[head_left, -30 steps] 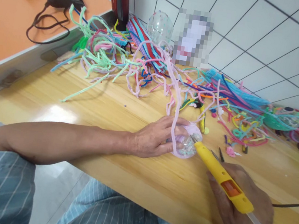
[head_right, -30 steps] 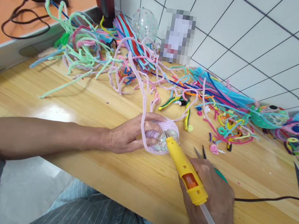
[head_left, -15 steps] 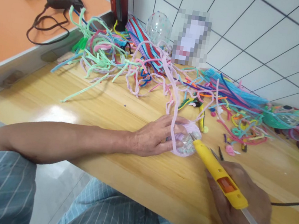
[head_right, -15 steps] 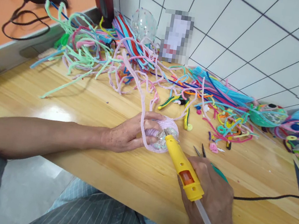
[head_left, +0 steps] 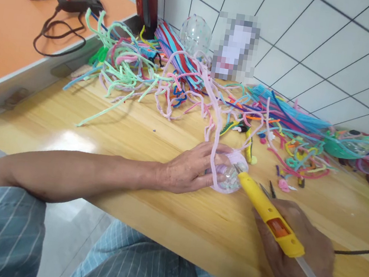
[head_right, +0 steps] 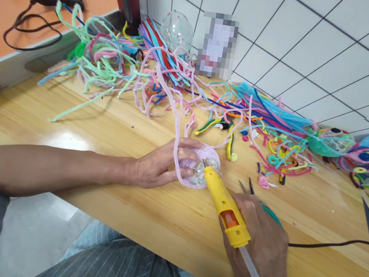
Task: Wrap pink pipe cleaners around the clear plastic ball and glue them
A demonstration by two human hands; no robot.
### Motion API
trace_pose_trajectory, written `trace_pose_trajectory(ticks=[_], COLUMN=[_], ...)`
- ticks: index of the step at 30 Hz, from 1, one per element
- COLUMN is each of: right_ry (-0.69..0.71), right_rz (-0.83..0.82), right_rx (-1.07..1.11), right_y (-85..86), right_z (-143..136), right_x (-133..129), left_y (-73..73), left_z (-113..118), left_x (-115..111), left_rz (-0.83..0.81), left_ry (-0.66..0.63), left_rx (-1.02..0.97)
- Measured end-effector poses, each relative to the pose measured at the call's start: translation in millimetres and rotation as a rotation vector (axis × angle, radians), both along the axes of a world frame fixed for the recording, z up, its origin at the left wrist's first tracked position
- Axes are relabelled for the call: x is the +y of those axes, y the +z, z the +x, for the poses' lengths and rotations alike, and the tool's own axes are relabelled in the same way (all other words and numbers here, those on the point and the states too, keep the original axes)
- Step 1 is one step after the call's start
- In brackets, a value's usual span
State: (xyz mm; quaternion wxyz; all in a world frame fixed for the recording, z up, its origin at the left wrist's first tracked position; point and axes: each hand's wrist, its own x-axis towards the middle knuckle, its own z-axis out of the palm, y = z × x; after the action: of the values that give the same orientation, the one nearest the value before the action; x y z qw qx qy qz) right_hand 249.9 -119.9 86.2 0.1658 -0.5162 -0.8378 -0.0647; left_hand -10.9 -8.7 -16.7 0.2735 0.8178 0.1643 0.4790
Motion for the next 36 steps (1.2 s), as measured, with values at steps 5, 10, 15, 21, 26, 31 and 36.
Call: trace_pose_trajectory(ticks=[5, 10, 15, 21, 26, 31, 36], right_ry=[-0.013, -0.002, -0.014, -0.027, -0.009, -0.024, -0.027], right_rz=[0.003, 0.031, 0.035, 0.032, 0.038, 0.041, 0.033], right_rx=[-0.022, -0.058, -0.064, -0.069, -0.073, -0.066, -0.048], right_y=[-3.8, -6.1, -9.2, -11.4, -8.1, -8.7, -6.9], right_z=[2.7, 4.0, 7.8, 8.2, 4.1, 4.6, 5.7], right_x=[-3.0, -4.3, -5.5, -4.9, -3.0, -2.8, -2.8], left_y=[1.1, 2.8, 2.3, 1.0, 1.1, 0.5, 0.4], left_z=[-0.5, -0.6, -0.4, -0.8, -1.2, -0.2, -0.5], left_x=[-0.1, -0.5, -0.5, -0.5, -0.2, -0.3, -0.3], left_rz=[0.041, 0.05, 0.053, 0.043, 0.043, 0.055, 0.058], left_ry=[0.014, 0.025, 0.026, 0.024, 0.018, 0.029, 0.034], left_rx=[-0.018, -0.016, -0.02, -0.016, 0.001, -0.013, -0.002])
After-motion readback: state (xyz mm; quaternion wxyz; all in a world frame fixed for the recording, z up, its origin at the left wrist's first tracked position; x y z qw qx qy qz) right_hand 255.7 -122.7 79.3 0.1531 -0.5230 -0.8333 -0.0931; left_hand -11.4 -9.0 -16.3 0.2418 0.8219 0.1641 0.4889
